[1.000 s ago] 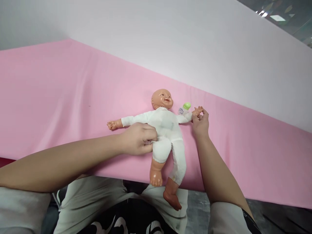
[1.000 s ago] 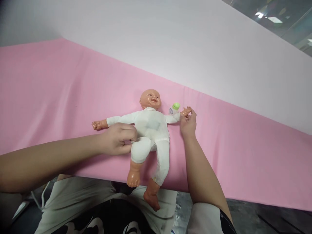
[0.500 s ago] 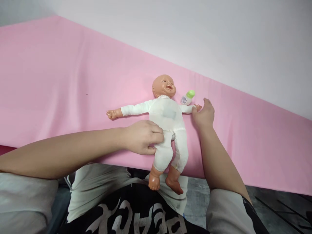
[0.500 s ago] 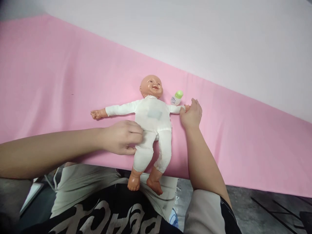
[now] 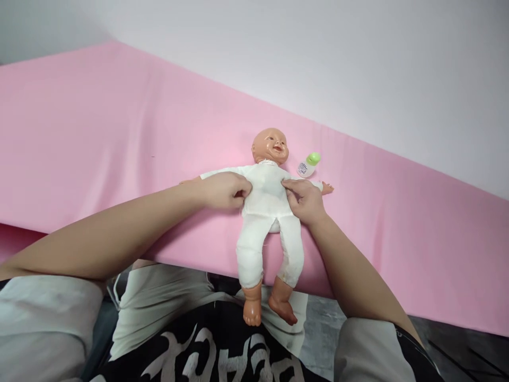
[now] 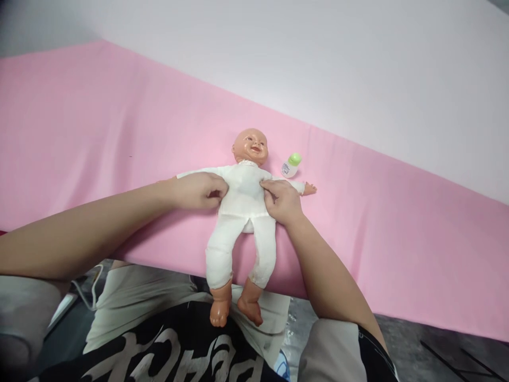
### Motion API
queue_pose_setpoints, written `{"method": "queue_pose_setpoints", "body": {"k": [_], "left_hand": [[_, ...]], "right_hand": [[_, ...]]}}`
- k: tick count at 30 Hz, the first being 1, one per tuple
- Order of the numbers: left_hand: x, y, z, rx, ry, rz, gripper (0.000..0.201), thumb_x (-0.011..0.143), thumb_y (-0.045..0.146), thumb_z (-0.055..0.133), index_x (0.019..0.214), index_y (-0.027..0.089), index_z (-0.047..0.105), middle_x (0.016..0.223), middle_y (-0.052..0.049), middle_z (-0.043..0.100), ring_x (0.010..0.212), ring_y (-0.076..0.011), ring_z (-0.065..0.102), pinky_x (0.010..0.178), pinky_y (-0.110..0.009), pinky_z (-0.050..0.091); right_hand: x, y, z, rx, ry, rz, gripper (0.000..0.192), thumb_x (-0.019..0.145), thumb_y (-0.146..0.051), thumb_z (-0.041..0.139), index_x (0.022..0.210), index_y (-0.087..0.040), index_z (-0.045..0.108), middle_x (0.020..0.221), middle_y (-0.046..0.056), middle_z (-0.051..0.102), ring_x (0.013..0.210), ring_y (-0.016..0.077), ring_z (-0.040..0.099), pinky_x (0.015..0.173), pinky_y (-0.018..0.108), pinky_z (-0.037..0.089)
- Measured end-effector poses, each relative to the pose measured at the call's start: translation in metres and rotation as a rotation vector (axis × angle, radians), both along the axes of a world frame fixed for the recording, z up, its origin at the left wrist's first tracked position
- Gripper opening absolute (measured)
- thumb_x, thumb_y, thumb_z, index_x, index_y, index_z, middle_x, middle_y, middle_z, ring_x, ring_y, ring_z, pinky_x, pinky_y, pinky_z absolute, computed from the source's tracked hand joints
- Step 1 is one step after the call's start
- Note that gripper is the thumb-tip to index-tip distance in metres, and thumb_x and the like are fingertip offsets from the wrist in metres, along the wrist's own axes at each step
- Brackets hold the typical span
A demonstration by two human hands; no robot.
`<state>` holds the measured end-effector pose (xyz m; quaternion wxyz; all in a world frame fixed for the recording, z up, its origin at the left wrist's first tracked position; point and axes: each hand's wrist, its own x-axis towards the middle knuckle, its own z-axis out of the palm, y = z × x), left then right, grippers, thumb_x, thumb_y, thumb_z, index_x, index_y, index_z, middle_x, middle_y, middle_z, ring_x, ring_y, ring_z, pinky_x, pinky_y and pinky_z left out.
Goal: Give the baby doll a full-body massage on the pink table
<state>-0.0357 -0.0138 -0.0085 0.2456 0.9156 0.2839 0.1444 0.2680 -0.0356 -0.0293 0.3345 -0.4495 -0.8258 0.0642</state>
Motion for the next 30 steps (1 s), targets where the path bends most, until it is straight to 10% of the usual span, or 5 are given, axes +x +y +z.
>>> {"method": "queue_pose_setpoints", "body": {"k": [7,15,24,30], "left_hand": [[0.000,0.012,-0.007,0.135,-0.007,0.565,0.042,0.104,0.058,0.044,0.107,0.019,0.060,0.085,-0.007,0.070,0.079,-0.0273,0.065,0.069,-0.034,0.038],[0.002,0.008,-0.011,0.214,0.108,0.632,0.060,0.107,0.062,0.029,0.139,0.017,0.054,0.122,-0.017,0.074,0.112,-0.0381,0.070,0.090,-0.046,0.050],[0.005,0.016,-0.020,0.170,0.104,0.701,0.073,0.105,0.061,0.032,0.158,0.013,0.043,0.143,-0.022,0.064,0.135,-0.0419,0.058,0.113,-0.056,0.043],[-0.006,0.034,-0.025,-0.014,0.041,0.736,0.109,0.087,0.081,0.055,0.170,0.016,0.025,0.150,-0.024,0.054,0.150,-0.0506,0.040,0.121,-0.065,0.033]], "right_hand": [[-0.017,-0.019,0.000,-0.040,-0.107,0.223,0.070,0.095,-0.050,0.063,0.158,-0.025,0.050,0.167,0.013,0.046,0.152,0.0353,0.047,0.125,0.061,0.040],[-0.045,-0.054,0.018,0.037,-0.270,0.413,0.094,0.078,-0.072,0.076,0.155,-0.024,0.053,0.172,0.017,0.036,0.162,0.0457,0.022,0.130,0.072,0.017],[-0.085,-0.105,0.018,0.253,-0.486,0.614,0.031,0.094,-0.024,0.065,0.125,-0.022,0.070,0.150,0.011,0.064,0.151,0.0365,0.044,0.132,0.069,0.016],[-0.077,-0.097,0.019,0.427,-0.154,0.630,0.022,0.100,-0.028,0.054,0.116,-0.022,0.068,0.116,0.009,0.075,0.118,0.0249,0.068,0.116,0.052,0.052]]}}
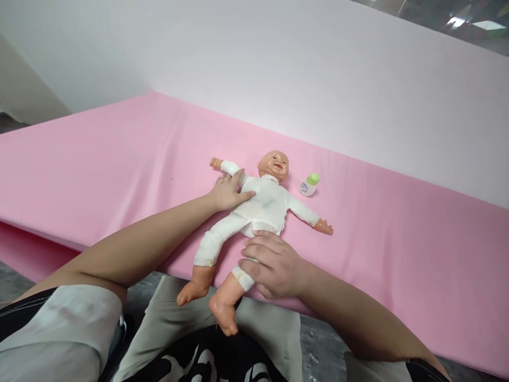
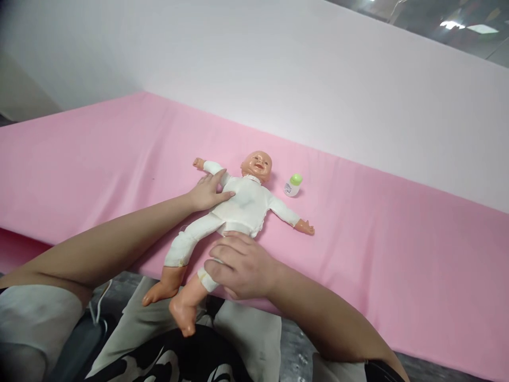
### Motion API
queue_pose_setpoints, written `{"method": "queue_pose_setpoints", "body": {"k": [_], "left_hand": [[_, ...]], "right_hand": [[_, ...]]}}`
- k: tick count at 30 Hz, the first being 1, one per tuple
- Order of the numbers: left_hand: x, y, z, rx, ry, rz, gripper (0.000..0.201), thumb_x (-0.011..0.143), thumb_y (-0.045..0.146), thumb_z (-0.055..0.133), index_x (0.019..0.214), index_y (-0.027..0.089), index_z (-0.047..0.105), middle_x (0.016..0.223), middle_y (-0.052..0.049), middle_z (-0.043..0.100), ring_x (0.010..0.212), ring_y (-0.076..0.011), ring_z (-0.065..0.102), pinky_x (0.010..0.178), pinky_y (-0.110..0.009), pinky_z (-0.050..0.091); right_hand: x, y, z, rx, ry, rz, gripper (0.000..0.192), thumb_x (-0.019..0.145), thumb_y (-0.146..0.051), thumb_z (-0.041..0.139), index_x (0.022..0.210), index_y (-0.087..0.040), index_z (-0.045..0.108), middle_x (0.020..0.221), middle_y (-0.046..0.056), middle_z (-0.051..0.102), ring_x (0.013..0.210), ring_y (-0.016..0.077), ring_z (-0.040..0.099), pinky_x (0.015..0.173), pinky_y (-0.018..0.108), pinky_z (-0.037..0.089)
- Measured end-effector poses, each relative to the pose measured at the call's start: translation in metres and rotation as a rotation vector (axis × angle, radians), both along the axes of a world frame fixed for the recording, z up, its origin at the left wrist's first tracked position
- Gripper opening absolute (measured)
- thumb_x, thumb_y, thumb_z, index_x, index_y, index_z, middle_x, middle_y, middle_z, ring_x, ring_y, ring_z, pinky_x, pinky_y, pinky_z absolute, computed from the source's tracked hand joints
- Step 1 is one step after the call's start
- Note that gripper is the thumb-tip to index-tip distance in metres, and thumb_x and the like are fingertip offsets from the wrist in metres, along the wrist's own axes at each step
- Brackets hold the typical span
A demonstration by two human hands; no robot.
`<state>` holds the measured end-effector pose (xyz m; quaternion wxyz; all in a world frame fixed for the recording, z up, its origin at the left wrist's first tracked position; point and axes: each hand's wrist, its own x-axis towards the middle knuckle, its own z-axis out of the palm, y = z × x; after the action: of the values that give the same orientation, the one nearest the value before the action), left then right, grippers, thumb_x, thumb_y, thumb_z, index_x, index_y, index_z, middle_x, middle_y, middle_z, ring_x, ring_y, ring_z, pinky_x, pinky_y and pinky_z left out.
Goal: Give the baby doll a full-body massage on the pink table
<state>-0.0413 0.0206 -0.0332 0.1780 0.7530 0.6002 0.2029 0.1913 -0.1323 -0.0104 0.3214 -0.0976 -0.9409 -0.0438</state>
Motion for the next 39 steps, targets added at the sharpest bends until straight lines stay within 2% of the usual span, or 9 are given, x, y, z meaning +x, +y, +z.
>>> {"method": "queue_pose_setpoints", "body": {"k": [3,8,12,16,19,23,27,34,39], "left_hand": [[-0.004,0.002,0.000,0.032,-0.063,0.014,0.118,0.080,0.082,0.065,0.171,0.021,0.022,0.162,-0.025,0.039,0.156,-0.0551,0.028,0.120,-0.070,0.031],[-0.002,-0.008,0.002,0.275,-0.036,-0.011,0.107,0.082,0.070,0.071,0.168,0.020,0.031,0.175,-0.024,0.013,0.162,-0.0551,0.009,0.124,-0.075,0.022],[0.000,-0.015,0.004,0.522,0.021,-0.183,0.074,0.090,0.048,0.068,0.157,0.022,0.052,0.175,-0.017,0.025,0.163,-0.0442,0.020,0.128,-0.068,0.025],[0.002,-0.015,0.005,0.615,0.073,-0.354,0.035,0.095,0.031,0.060,0.124,0.029,0.078,0.163,-0.005,0.053,0.154,-0.0341,0.043,0.125,-0.058,0.040],[0.004,-0.013,0.007,0.599,0.115,-0.430,0.033,0.097,0.026,0.055,0.114,0.030,0.083,0.152,-0.002,0.065,0.139,-0.0305,0.060,0.119,-0.053,0.047],[0.005,-0.016,0.012,0.584,0.124,-0.431,0.036,0.098,0.025,0.053,0.119,0.030,0.082,0.152,-0.004,0.064,0.136,-0.0309,0.062,0.119,-0.054,0.047],[-0.001,-0.016,0.012,0.522,0.002,-0.310,0.043,0.096,0.038,0.059,0.135,0.028,0.074,0.162,-0.009,0.052,0.140,-0.0326,0.057,0.118,-0.053,0.048],[-0.027,0.018,-0.004,0.270,-0.403,0.182,0.076,0.091,0.049,0.065,0.161,0.028,0.045,0.152,-0.013,0.055,0.127,-0.0310,0.064,0.109,-0.050,0.053],[-0.047,0.048,-0.015,0.059,-0.617,0.447,0.069,0.087,0.044,0.071,0.149,0.021,0.054,0.136,-0.010,0.067,0.117,-0.0289,0.067,0.103,-0.048,0.053]], "right_hand": [[0.013,0.011,0.006,0.021,0.251,-0.047,0.031,0.098,-0.027,0.054,0.127,-0.020,0.063,0.120,0.014,0.071,0.118,0.0286,0.069,0.099,0.049,0.062],[0.036,0.042,0.006,0.167,0.387,-0.331,0.034,0.103,-0.031,0.047,0.134,-0.027,0.060,0.132,0.015,0.063,0.122,0.0330,0.066,0.097,0.055,0.062],[0.041,0.060,0.001,0.143,0.211,-0.476,0.039,0.099,-0.023,0.050,0.135,-0.026,0.062,0.130,0.014,0.066,0.117,0.0313,0.066,0.099,0.053,0.060],[0.037,0.057,0.000,-0.050,0.086,-0.386,0.063,0.089,-0.017,0.055,0.152,-0.020,0.049,0.144,0.018,0.061,0.131,0.0332,0.061,0.109,0.054,0.056],[0.033,0.051,-0.001,-0.171,0.034,-0.358,0.074,0.084,-0.028,0.065,0.156,-0.020,0.044,0.159,0.020,0.050,0.144,0.0380,0.053,0.116,0.061,0.050],[0.029,0.048,-0.001,-0.240,0.058,-0.369,0.074,0.084,-0.049,0.077,0.148,-0.019,0.053,0.161,0.023,0.047,0.145,0.0391,0.052,0.117,0.060,0.049],[0.027,0.042,0.006,-0.161,0.083,-0.299,0.072,0.081,-0.059,0.080,0.141,-0.023,0.061,0.158,0.021,0.052,0.144,0.0404,0.052,0.115,0.062,0.048],[0.009,0.005,0.007,-0.151,0.000,0.064,0.055,0.086,-0.063,0.067,0.121,-0.021,0.072,0.125,0.013,0.077,0.121,0.0315,0.067,0.095,0.048,0.054],[-0.004,-0.008,-0.007,-0.254,-0.233,0.067,0.035,0.084,-0.044,0.068,0.108,-0.019,0.075,0.112,0.010,0.079,0.113,0.0283,0.069,0.091,0.043,0.053]]}}
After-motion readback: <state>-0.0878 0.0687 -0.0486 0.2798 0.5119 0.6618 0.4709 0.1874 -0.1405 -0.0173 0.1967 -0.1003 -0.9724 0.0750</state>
